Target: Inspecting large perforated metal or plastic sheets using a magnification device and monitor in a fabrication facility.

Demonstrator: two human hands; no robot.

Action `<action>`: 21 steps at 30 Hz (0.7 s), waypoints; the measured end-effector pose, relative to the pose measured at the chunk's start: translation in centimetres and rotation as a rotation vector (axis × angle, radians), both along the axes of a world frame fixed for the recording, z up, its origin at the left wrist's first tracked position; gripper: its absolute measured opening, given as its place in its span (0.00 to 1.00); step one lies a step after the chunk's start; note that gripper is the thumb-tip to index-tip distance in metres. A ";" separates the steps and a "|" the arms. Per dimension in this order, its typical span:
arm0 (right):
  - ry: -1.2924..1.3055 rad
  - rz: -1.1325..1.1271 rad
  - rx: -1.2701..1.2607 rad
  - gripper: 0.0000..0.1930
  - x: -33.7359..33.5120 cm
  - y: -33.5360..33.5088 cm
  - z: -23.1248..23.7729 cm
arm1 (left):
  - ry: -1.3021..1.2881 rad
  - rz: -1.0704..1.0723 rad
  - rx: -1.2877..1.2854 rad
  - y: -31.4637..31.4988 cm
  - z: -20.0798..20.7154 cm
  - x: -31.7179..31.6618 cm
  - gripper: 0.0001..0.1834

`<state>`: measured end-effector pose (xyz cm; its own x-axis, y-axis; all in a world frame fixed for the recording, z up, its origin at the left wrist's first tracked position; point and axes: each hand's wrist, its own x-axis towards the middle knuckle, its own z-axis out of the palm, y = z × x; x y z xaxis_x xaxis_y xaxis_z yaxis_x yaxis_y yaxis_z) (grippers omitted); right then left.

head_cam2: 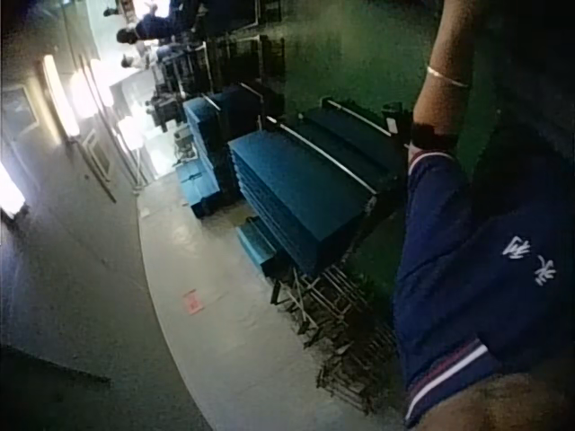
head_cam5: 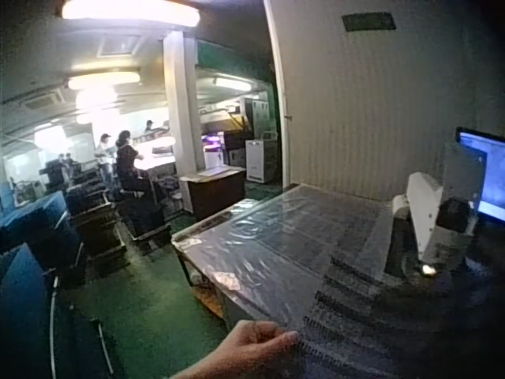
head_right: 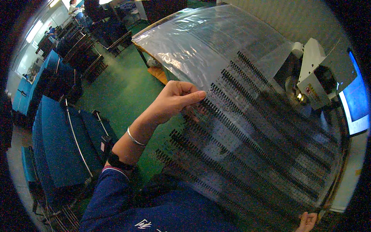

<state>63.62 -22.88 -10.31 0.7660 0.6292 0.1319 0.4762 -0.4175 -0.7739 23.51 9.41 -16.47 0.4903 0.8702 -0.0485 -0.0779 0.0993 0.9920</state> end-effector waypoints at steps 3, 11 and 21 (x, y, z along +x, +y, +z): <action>-0.049 -0.014 -0.028 0.10 -0.1 0.2 -0.1 | 0.041 0.029 0.000 0.0 -0.3 0.2 0.16; 0.028 0.008 -0.017 0.11 -0.2 0.1 -1.0 | 0.180 0.061 0.029 0.4 -1.9 0.2 0.17; 0.091 0.005 -0.076 0.11 0.7 -0.3 -2.1 | -0.021 0.008 -0.094 0.0 -2.3 -0.1 0.15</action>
